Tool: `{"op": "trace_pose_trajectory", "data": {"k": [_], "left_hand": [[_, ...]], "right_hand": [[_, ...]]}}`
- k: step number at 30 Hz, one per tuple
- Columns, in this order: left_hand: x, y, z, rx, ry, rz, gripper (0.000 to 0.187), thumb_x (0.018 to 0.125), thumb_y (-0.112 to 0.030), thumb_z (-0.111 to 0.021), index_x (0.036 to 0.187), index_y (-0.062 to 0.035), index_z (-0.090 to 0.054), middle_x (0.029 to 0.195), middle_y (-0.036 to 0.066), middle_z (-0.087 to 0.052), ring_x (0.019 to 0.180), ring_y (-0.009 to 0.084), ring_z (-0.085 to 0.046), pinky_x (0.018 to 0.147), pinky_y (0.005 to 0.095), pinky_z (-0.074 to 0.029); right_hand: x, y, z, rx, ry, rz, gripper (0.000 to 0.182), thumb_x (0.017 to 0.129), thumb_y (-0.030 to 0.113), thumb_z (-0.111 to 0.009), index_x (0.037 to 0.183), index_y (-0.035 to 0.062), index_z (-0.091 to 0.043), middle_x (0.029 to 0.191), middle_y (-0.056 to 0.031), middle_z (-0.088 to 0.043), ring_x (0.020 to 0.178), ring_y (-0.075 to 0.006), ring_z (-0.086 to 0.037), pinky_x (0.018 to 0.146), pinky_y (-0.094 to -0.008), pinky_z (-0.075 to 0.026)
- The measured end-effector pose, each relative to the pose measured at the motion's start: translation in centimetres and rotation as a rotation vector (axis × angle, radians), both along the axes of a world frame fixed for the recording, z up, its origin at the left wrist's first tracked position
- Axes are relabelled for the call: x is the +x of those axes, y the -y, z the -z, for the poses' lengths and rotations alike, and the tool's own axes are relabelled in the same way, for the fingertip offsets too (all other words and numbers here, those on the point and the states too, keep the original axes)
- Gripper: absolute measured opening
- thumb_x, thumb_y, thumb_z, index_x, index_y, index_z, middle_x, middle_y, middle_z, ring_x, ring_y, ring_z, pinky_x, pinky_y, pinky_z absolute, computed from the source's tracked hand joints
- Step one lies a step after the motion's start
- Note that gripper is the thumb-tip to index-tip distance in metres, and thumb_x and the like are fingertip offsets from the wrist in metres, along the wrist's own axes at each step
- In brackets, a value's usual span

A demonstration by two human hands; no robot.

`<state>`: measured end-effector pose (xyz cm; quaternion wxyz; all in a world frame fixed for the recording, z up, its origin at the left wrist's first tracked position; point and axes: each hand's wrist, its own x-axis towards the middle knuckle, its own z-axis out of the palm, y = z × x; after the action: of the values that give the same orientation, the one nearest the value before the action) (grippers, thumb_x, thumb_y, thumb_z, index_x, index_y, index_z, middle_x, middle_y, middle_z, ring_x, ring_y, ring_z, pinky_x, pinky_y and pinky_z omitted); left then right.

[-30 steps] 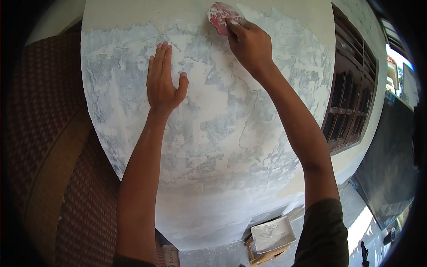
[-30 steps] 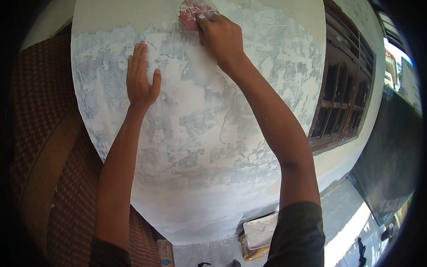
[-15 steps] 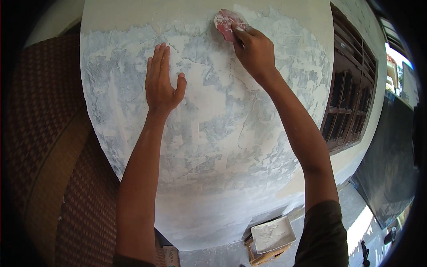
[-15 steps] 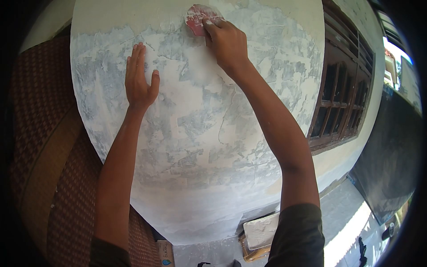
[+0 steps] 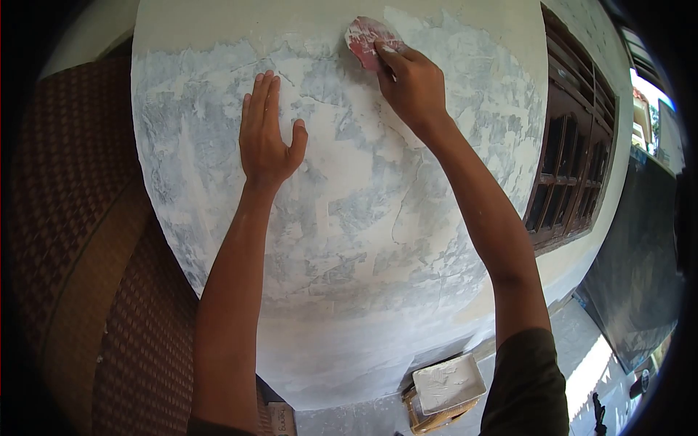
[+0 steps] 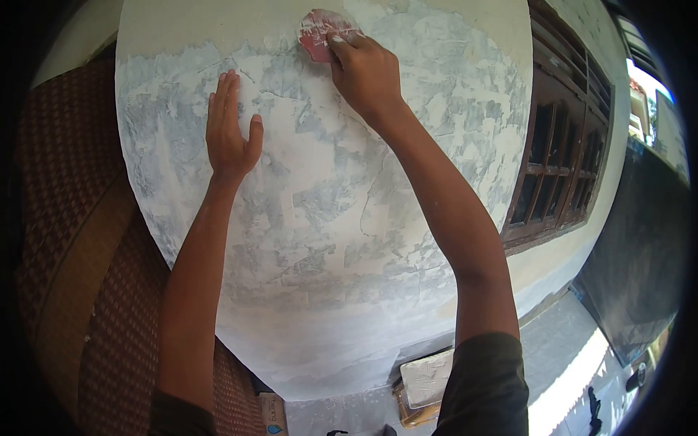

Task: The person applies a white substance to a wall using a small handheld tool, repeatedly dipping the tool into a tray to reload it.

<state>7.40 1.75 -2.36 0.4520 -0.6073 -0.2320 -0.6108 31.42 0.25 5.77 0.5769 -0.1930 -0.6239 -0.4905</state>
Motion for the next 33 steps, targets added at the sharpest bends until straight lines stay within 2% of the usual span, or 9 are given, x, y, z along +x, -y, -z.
{"op": "trace_pose_trajectory", "data": {"k": [2,3,6,10,12,17,19,26,33], "left_hand": [[-0.1,0.0,-0.1,0.011,0.008,-0.023,0.064,0.085,-0.024,-0.052,0.142,0.0034,-0.045,0.149,0.020,-0.046,0.143,0.0349,-0.038,0.116,0.0528,-0.030],[-0.1,-0.1,-0.1,0.011,0.009,-0.025,0.064,0.085,-0.024,-0.052,0.142,0.0034,-0.045,0.149,0.020,-0.046,0.143,0.0349,-0.038,0.116,0.0528,-0.030],[-0.3,-0.2,-0.2,0.023,-0.001,-0.026,0.063,0.084,-0.023,-0.052,0.141,0.0035,-0.045,0.149,0.020,-0.046,0.142,0.0347,-0.039,0.116,0.0528,-0.030],[0.0,0.0,0.0,0.014,0.002,0.008,0.063,0.085,-0.022,-0.051,0.143,0.0033,-0.044,0.149,0.020,-0.045,0.143,0.0353,-0.038,0.116,0.0532,-0.028],[0.0,0.2,-0.1,0.007,0.006,0.019,0.063,0.087,-0.021,-0.050,0.144,0.0030,-0.042,0.150,0.020,-0.043,0.144,0.0359,-0.036,0.117,0.0537,-0.027],[-0.1,0.0,0.0,-0.004,-0.005,0.025,0.063,0.086,-0.021,-0.051,0.144,0.0031,-0.042,0.150,0.020,-0.043,0.144,0.0359,-0.036,0.116,0.0535,-0.027],[-0.1,0.0,0.0,-0.001,-0.005,0.023,0.063,0.086,-0.021,-0.050,0.144,0.0030,-0.042,0.150,0.020,-0.044,0.144,0.0359,-0.036,0.116,0.0534,-0.027],[0.1,0.3,0.0,0.002,0.002,0.028,0.063,0.086,-0.020,-0.051,0.144,0.0026,-0.042,0.150,0.020,-0.044,0.143,0.0362,-0.036,0.116,0.0534,-0.027],[-0.1,-0.2,-0.1,0.031,0.005,-0.003,0.063,0.083,-0.022,-0.054,0.141,0.0035,-0.047,0.147,0.020,-0.048,0.142,0.0349,-0.040,0.115,0.0528,-0.031]], "right_hand": [[-0.3,-1.0,-3.7,0.109,-0.002,0.001,0.020,0.081,0.007,-0.065,0.099,0.0079,-0.071,0.079,-0.0115,-0.066,0.075,-0.0303,-0.067,0.063,-0.0415,-0.054],[-0.4,-1.3,-5.0,0.050,-0.018,0.069,0.028,0.083,0.011,-0.067,0.111,0.0110,-0.072,0.088,-0.0093,-0.070,0.078,-0.0306,-0.068,0.067,-0.0396,-0.055],[-0.8,-1.8,-4.8,-0.010,0.055,0.211,0.031,0.082,0.010,-0.066,0.113,0.0098,-0.071,0.092,-0.0103,-0.070,0.081,-0.0313,-0.067,0.069,-0.0402,-0.056],[-0.9,-0.7,2.3,-0.180,0.091,0.244,0.033,0.079,0.006,-0.069,0.111,0.0069,-0.070,0.085,-0.0102,-0.068,0.078,-0.0293,-0.067,0.065,-0.0399,-0.055],[-0.9,0.1,4.5,-0.097,0.144,0.116,0.030,0.079,0.006,-0.070,0.109,0.0075,-0.072,0.082,-0.0091,-0.068,0.076,-0.0284,-0.067,0.063,-0.0393,-0.055],[-1.8,0.2,-4.2,0.039,0.031,0.098,0.023,0.082,0.009,-0.067,0.104,0.0069,-0.072,0.084,-0.0096,-0.069,0.077,-0.0295,-0.067,0.064,-0.0405,-0.055],[-2.1,-0.2,-5.7,0.010,0.045,0.216,0.022,0.082,0.008,-0.065,0.103,0.0064,-0.071,0.087,-0.0103,-0.069,0.078,-0.0301,-0.067,0.066,-0.0409,-0.055],[-1.6,-0.7,4.3,-0.027,0.161,0.137,0.036,0.078,0.004,-0.069,0.113,0.0071,-0.071,0.081,-0.0094,-0.067,0.075,-0.0276,-0.067,0.062,-0.0395,-0.055],[-0.1,-0.3,-4.5,0.104,-0.014,0.120,0.017,0.081,0.005,-0.063,0.097,0.0043,-0.070,0.083,-0.0113,-0.067,0.078,-0.0281,-0.068,0.063,-0.0391,-0.056]]}}
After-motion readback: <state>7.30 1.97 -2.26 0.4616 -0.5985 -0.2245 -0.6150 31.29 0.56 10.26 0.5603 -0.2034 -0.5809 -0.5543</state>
